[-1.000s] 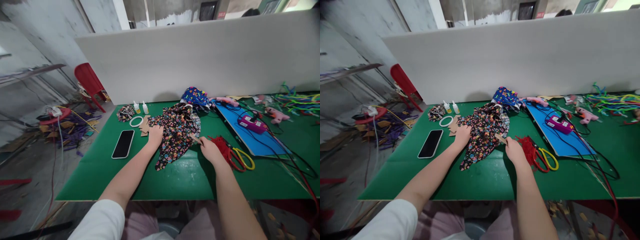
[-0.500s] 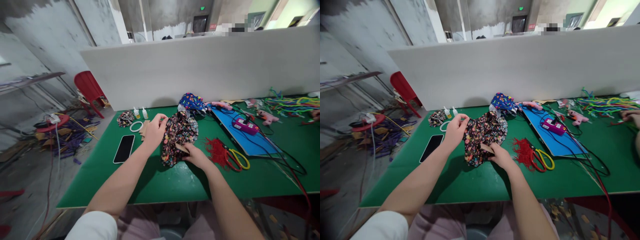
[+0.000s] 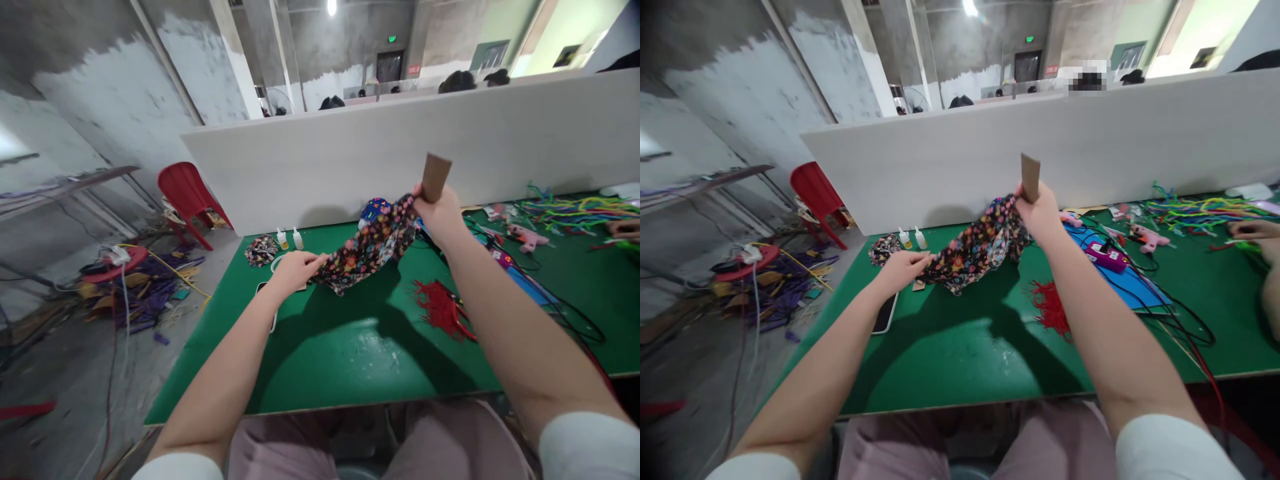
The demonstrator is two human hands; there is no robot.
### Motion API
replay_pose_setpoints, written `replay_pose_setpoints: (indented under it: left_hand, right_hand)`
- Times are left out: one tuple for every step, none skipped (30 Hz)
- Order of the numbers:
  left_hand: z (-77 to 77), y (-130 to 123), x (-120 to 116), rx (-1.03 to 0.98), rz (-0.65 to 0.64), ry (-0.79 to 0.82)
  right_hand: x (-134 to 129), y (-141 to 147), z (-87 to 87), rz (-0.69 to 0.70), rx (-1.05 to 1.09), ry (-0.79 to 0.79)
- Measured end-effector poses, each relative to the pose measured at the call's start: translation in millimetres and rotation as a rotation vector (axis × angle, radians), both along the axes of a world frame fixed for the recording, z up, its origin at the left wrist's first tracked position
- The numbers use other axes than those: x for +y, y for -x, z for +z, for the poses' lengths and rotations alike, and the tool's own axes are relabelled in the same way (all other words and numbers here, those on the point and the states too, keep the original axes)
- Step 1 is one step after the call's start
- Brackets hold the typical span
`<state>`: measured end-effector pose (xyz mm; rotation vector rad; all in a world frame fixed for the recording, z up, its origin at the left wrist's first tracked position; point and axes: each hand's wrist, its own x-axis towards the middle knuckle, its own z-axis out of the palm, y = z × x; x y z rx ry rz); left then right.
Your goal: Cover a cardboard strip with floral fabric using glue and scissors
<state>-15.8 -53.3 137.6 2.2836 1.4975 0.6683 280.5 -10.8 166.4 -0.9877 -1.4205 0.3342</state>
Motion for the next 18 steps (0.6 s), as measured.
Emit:
replay_pose_setpoints:
  left_hand:
    - [-5.9, 0.5, 0.1, 0.004, -0.051, 0.053]
    - [-11.2, -0.7, -0.1, -0.008, -0.095, 0.097]
    - [-15.0, -3.9, -0.6, -0.025, -0.127, 0.132]
    - [-16.8, -8.9, -1.6, -0.036, -0.143, 0.151]
    - [-16.3, -15.6, -3.1, -0.047, -0.152, 0.156]
    - [-13.2, -23.6, -5.0, -0.057, -0.166, 0.156]
    - [-8.1, -32.3, -7.1, -0.086, -0.210, 0.151]
    - [-1.5, -41.2, -9.4, -0.149, -0.275, 0.151]
    - [5.6, -49.5, -11.5, -0.237, -0.339, 0.184]
    - [12.1, -56.9, -13.2, -0.326, -0.386, 0.221]
    - [17.1, -63.1, -14.2, -0.447, -0.437, 0.270]
    - [19.6, -67.8, -14.6, -0.570, -0.484, 0.339]
    - [18.9, -71.3, -14.4, -0.701, -0.508, 0.419]
    - [14.9, -73.7, -13.7, -0.839, -0.507, 0.505]
    - [7.5, -75.3, -12.9, -0.970, -0.482, 0.592]
    - [-2.8, -76.2, -12.5, -1.090, -0.428, 0.673]
    - [-15.2, -76.6, -12.6, -1.191, -0.360, 0.744]
    - [-28.9, -76.6, -13.5, -1.256, -0.293, 0.801]
  right_hand:
    - [10.5, 0.3, 16.7, -0.003, -0.003, -0.022]
    - [19.5, 1.0, 31.7, -0.008, -0.026, -0.043]
    - [26.8, 1.6, 45.1, -0.018, -0.053, -0.067]
    - [32.7, 1.8, 57.7, -0.036, -0.069, -0.106]
    - [37.1, 1.1, 69.8, -0.060, -0.081, -0.149]
    - [40.6, -0.5, 82.0, -0.078, -0.082, -0.172]
    - [43.5, -3.1, 94.4, -0.103, -0.079, -0.192]
    - [46.2, -6.3, 107.0, -0.131, -0.092, -0.220]
    - [49.2, -9.6, 119.4, -0.170, -0.089, -0.249]
    - [52.7, -12.4, 131.0, -0.209, -0.127, -0.289]
    - [56.9, -14.1, 141.1, -0.237, -0.173, -0.313]
    - [62.0, -14.0, 149.1, -0.265, -0.209, -0.327]
    - [67.9, -11.9, 154.1, -0.279, -0.255, -0.324]
    - [74.4, -7.5, 155.6, -0.291, -0.287, -0.313]
    - [81.5, -0.8, 153.2, -0.284, -0.325, -0.285]
    - [88.9, 7.9, 146.9, -0.270, -0.353, -0.247]
    - [96.4, 18.5, 136.9, -0.247, -0.380, -0.214]
    - [103.6, 30.6, 123.6, -0.206, -0.423, -0.177]
